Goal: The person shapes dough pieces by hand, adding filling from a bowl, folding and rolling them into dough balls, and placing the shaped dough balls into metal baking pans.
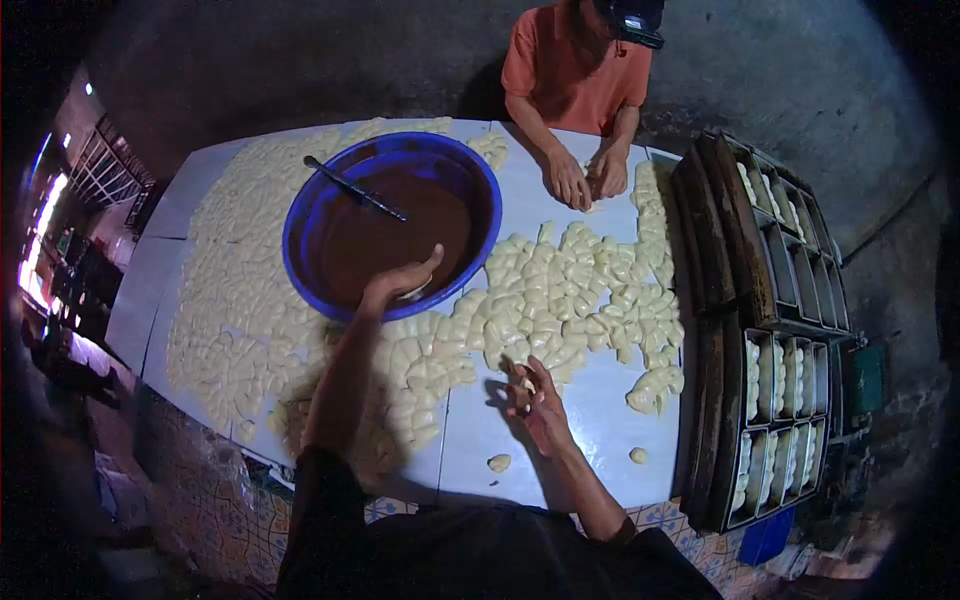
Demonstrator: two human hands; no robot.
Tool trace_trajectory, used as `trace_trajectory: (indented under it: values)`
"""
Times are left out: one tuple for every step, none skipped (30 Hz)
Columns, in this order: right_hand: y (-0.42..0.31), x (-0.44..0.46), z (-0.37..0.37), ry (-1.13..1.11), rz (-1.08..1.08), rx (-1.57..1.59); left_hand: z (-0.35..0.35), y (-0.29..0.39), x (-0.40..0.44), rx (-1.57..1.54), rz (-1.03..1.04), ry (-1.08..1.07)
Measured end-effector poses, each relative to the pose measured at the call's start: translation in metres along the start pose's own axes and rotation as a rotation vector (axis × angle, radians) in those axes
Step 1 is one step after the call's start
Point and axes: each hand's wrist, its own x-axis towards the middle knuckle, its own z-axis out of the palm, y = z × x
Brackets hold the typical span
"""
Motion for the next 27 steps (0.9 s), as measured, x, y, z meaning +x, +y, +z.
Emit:
trace_trajectory:
  values:
    - [0.001,0.001,-0.002,0.021,0.013,0.027,-0.008,0.017,-0.004,0.002,0.006,-0.013]
    - [-0.002,0.001,-0.001,0.068,0.036,0.038,-0.03,0.052,-0.029,-0.036,-0.087,-0.066]
    - [-0.002,0.002,-0.002,0.096,0.041,0.051,-0.046,0.085,-0.055,-0.071,-0.185,-0.126]
    - [-0.001,0.003,-0.003,0.106,0.045,0.05,-0.04,0.111,-0.091,0.253,0.042,0.151]
    - [0.0,0.001,-0.004,0.112,0.054,0.044,-0.033,0.123,-0.109,0.25,0.041,0.123]
    - [0.003,0.001,-0.004,0.091,0.004,0.06,-0.03,0.132,-0.121,0.055,-0.024,0.191]
    - [0.003,0.004,0.001,0.101,0.007,0.063,-0.023,0.137,-0.132,-0.135,-0.09,0.263]
    - [0.001,0.008,0.007,0.066,0.031,0.16,-0.009,0.136,-0.148,-0.651,-0.065,0.055]
    - [-0.003,0.01,0.016,0.031,0.054,0.257,0.008,0.136,-0.169,-1.164,-0.042,-0.165]
    - [-0.016,0.01,0.032,0.109,0.183,0.51,0.023,0.147,-0.191,-1.322,-0.054,-0.231]
    - [-0.013,0.004,0.031,0.114,0.182,0.512,0.035,0.161,-0.211,-1.479,-0.063,-0.297]
    - [-0.01,0.0,0.029,0.16,0.152,0.328,0.047,0.172,-0.228,-1.43,-0.137,-0.145]
    - [-0.009,-0.004,0.029,0.203,0.121,0.142,0.057,0.18,-0.242,-1.376,-0.207,0.006]
    - [-0.009,-0.009,0.033,0.328,0.047,0.121,0.07,0.177,-0.254,-1.398,-0.224,0.068]
    - [-0.01,-0.013,0.035,0.378,0.013,-0.083,0.069,0.186,-0.265,-1.446,-0.305,0.04]
    - [-0.014,-0.023,0.036,0.325,-0.16,-0.44,0.074,0.187,-0.274,-1.418,-0.338,-0.009]
    - [-0.022,-0.034,0.04,0.262,-0.33,-0.797,0.08,0.187,-0.285,-1.391,-0.373,-0.059]
    - [-0.022,-0.042,0.036,0.27,-0.328,-0.8,0.087,0.183,-0.293,-1.391,-0.374,-0.068]
    - [-0.02,-0.05,0.03,0.191,-0.43,-0.94,0.096,0.177,-0.297,-1.135,-0.156,-0.03]
    - [-0.02,-0.058,0.025,0.113,-0.53,-1.079,0.103,0.174,-0.302,-0.873,0.058,0.003]
    - [-0.022,-0.063,0.023,0.132,-0.527,-1.081,0.107,0.177,-0.306,-0.871,0.062,-0.016]
    - [-0.026,-0.066,0.02,0.154,-0.568,-0.982,0.111,0.18,-0.309,-0.948,0.067,-0.016]
    - [-0.028,-0.071,0.018,0.177,-0.61,-0.882,0.116,0.183,-0.312,-1.023,0.071,-0.018]
    - [-0.028,-0.079,0.019,0.262,-0.388,-0.557,0.124,0.183,-0.315,-1.129,0.024,-0.067]
    - [-0.028,-0.083,0.013,0.221,-0.362,-0.561,0.132,0.181,-0.318,-1.128,0.022,-0.083]
    - [-0.027,-0.09,0.015,0.189,-0.377,-0.599,0.139,0.178,-0.32,-1.084,0.055,-0.068]
    - [-0.03,-0.096,0.022,0.155,-0.394,-0.637,0.142,0.176,-0.321,-1.039,0.091,-0.052]
